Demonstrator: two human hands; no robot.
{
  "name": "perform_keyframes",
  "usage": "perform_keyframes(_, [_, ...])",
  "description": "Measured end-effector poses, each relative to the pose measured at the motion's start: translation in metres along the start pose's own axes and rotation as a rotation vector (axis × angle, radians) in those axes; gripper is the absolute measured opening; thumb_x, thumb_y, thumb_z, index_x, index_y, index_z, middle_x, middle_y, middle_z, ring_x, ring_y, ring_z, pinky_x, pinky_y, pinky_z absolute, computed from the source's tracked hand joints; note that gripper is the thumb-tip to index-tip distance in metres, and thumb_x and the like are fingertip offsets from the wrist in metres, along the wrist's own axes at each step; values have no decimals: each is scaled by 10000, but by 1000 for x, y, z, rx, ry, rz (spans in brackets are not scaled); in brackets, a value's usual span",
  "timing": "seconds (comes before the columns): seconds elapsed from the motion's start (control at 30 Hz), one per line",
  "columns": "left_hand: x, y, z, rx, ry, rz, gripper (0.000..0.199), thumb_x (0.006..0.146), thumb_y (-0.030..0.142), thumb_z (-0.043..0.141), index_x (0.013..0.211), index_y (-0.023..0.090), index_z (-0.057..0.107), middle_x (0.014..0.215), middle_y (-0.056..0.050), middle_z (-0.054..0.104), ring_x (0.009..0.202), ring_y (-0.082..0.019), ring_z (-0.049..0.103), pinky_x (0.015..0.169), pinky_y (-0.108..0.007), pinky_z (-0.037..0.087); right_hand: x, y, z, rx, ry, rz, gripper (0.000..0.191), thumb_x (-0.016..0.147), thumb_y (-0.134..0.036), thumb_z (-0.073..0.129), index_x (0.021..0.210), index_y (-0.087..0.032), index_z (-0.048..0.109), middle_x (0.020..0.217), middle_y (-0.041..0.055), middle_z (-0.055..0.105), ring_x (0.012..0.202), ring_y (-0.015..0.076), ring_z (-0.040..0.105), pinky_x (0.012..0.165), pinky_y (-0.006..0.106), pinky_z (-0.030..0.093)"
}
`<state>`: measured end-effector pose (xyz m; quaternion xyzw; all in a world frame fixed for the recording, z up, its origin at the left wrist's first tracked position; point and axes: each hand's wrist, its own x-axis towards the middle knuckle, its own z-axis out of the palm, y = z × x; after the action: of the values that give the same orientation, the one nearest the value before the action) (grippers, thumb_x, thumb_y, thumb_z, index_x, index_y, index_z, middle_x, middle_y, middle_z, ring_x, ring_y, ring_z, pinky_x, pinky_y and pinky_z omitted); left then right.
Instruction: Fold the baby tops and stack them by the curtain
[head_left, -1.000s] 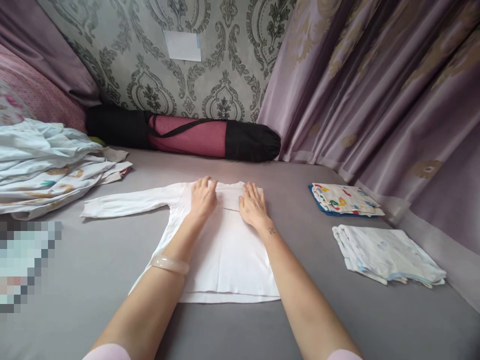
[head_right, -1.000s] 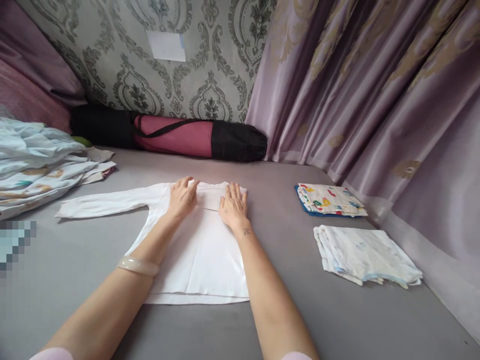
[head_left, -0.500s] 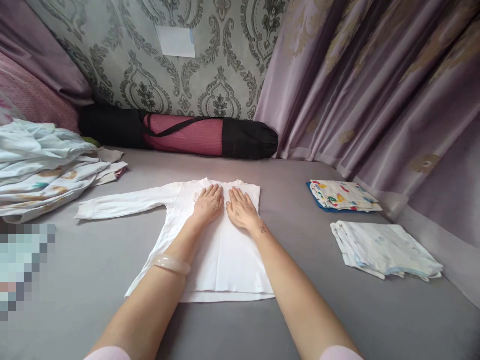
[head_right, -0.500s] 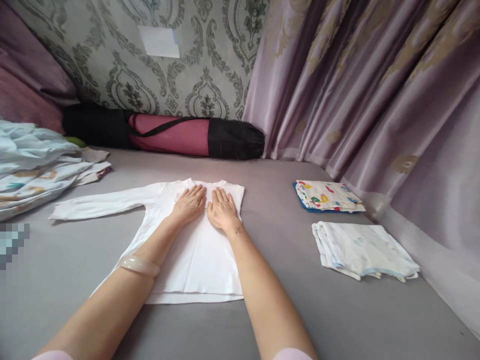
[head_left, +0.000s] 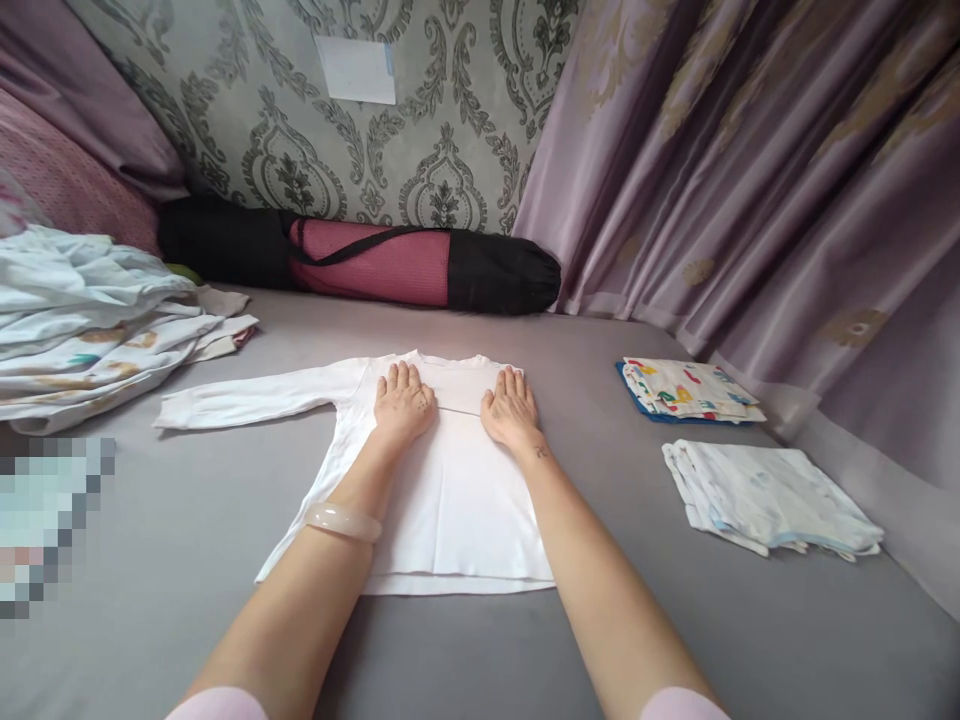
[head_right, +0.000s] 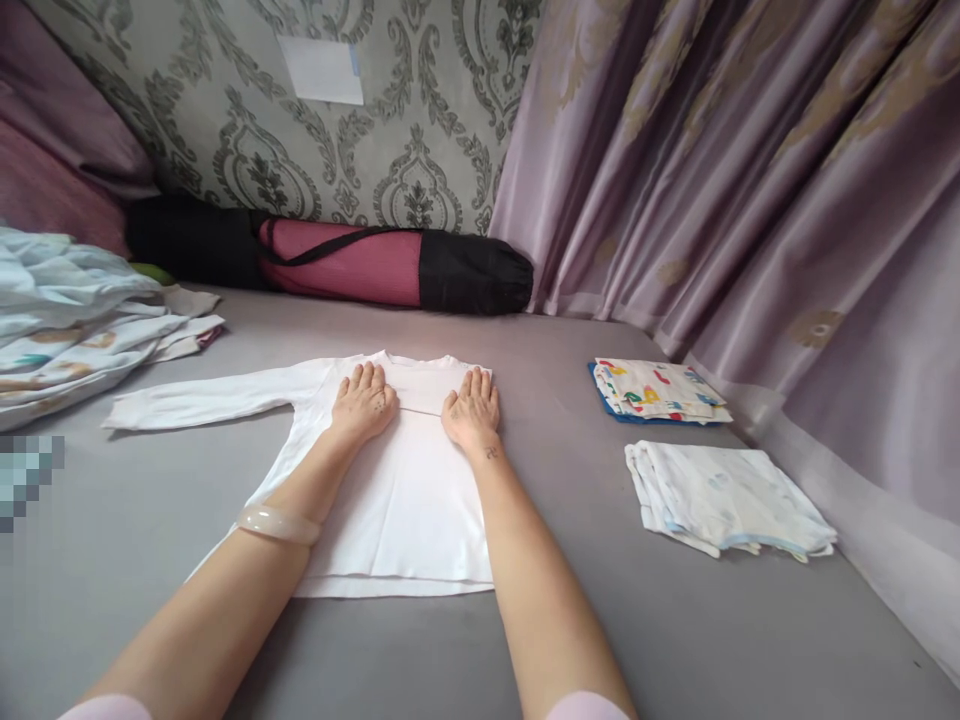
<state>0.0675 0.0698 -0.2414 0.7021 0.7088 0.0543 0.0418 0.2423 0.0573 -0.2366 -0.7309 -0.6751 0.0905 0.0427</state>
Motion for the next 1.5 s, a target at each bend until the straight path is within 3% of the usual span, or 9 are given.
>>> perform_keyframes(0.33, [-1,-11,4,-124,146,55,535,919,239,319,1404,74,474,1517,-226,411,1436,-343,333,1142,-554,281,-3,6,5,29,93,-79,644,1013,-388,191,1534,-20,282,1632,143,190,1509,285,119,1207,436,137])
perform_keyframes(0.47, [-3,-12,-5,-130,41,23,613,949,275,312,1489,-14,312,1583,-272,246,1490,-354,200,1187,-524,201,-9,6,0,12,86,-160,657,1021,-459,210,1530,-54,302,1626,161,205,1507,284,123,1207,484,75])
perform_keyframes(0.57, [-14,-16,-13,-90,-23,56,679,987,383,285,1543,6,185,1625,-249,108,1516,-350,59,1208,-539,86,-19,9,-5,-22,26,-292,649,1021,-459,245,1550,-82,263,1641,141,154,1517,260,74,1208,496,5])
perform_keyframes(0.67, [-36,-22,-18,-15,-51,196,733,989,476,314,1559,42,162,1630,-238,93,1518,-346,19,1201,-559,30,-38,15,-8,-38,-15,-414,653,1019,-447,269,1561,-85,230,1647,130,121,1522,248,49,1212,487,-4])
perform_keyframes(0.9, [-99,-39,-24,41,-109,562,776,970,569,348,1564,101,172,1630,-217,125,1520,-324,45,1195,-569,67,-93,31,-8,-49,-80,-608,660,1024,-440,238,1571,-77,184,1648,121,94,1523,207,27,1223,420,-25])
perform_keyframes(1.0, [-118,-50,-26,3,-180,618,803,958,629,323,1570,131,173,1628,-199,156,1519,-319,66,1197,-554,100,-113,38,-11,-33,-126,-657,656,1023,-438,250,1568,-75,200,1645,127,102,1522,205,30,1228,412,-24])
perform_keyframes(1.17, [-143,-64,-28,-63,-210,688,760,962,635,321,1570,194,207,1625,-155,209,1512,-301,142,1203,-515,129,-145,44,-19,46,-223,-696,623,1022,-457,290,1574,-176,225,1645,71,100,1520,203,53,1238,425,20])
perform_keyframes(1.4, [-166,-77,-35,-120,-302,723,593,1016,540,210,1551,291,275,1644,-87,142,1521,-267,81,1209,-509,103,-189,51,-31,86,-279,-780,537,1042,-352,264,1561,-214,275,1645,44,138,1516,176,76,1246,415,37])
perform_keyframes(1.5, [-170,-81,-45,-177,-341,742,576,997,575,261,1507,335,379,1626,-44,242,1512,-272,159,1205,-477,168,-207,53,-36,110,-297,-794,541,1034,-312,286,1568,-232,251,1642,30,156,1514,172,92,1252,416,52])
